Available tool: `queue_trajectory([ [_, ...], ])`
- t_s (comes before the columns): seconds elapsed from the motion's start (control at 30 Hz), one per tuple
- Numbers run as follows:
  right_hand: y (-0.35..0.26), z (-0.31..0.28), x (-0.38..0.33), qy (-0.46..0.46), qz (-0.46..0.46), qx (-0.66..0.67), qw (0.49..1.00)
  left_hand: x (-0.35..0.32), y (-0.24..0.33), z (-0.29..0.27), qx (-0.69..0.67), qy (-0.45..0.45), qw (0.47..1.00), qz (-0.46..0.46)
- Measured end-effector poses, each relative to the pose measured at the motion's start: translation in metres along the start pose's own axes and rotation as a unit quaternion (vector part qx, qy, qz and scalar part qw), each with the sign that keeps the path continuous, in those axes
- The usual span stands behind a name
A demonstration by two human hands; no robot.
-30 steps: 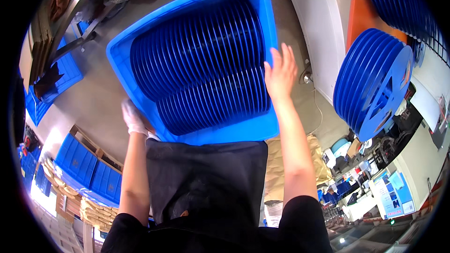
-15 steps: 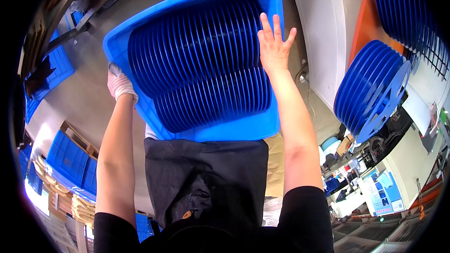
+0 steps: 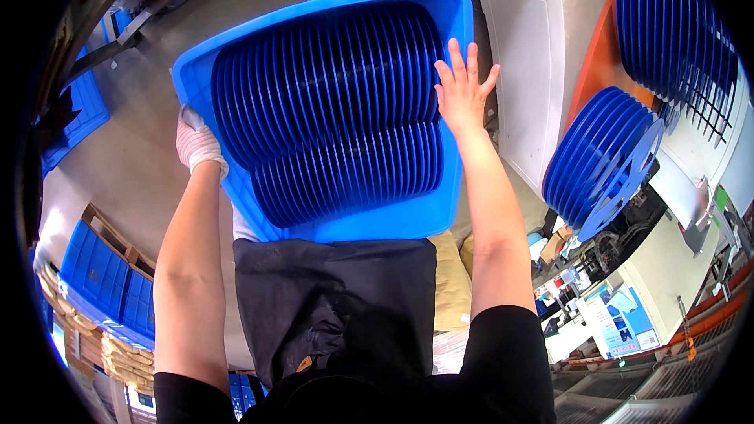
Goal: The person cleans a machine component, then uses a vacuum hose to empty a bag of blue pellets into a hopper. They then walk to a table and wipe multiple blue plastic spools with a cloth, stacking them in a blue bin.
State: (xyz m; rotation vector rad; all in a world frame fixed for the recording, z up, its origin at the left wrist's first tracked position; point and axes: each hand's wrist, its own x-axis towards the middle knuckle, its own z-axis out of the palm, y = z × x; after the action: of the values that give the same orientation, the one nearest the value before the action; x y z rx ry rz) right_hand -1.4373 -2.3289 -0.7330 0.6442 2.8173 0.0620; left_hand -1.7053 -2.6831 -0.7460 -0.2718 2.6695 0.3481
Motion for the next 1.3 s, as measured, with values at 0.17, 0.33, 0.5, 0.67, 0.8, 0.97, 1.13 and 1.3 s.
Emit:
queue_trajectory([
  [0.17, 0.004, 0.008, -0.005, 0.004, -0.081, -0.035, 0.996, 0.001, 0.000, 0.001, 0.009, 0.004, 1.000, 0.005],
  [0.33, -0.007, -0.004, 0.005, -0.003, -0.036, 0.008, 0.999, 0.001, 0.000, 0.001, 0.018, 0.003, 1.000, 0.012],
  [0.5, -0.017, -0.008, 0.013, -0.009, -0.042, 0.025, 0.999, 0.001, 0.001, -0.002, 0.024, -0.004, 1.000, 0.016],
  [0.67, -0.012, -0.001, 0.014, 0.005, 0.021, -0.019, 1.000, 0.000, 0.002, -0.003, 0.008, -0.001, 1.000, 0.011],
  [0.8, -0.006, 0.005, 0.009, -0.026, 0.055, -0.081, 0.995, 0.000, 0.002, -0.002, 0.006, 0.005, 1.000, 0.018],
  [0.97, -0.014, 0.002, 0.011, -0.025, 0.066, -0.051, 0.996, 0.001, 0.001, -0.002, 0.013, -0.001, 1.000, 0.013],
  [1.13, -0.014, 0.012, 0.015, 0.007, 0.019, -0.082, 0.996, 0.002, -0.001, 0.000, 0.010, 0.007, 1.000, 0.022],
  [1.3, -0.012, 0.009, 0.018, -0.022, -0.057, -0.081, 0.995, 0.003, -0.002, 0.000, 0.012, 0.000, 1.000, 0.017],
])
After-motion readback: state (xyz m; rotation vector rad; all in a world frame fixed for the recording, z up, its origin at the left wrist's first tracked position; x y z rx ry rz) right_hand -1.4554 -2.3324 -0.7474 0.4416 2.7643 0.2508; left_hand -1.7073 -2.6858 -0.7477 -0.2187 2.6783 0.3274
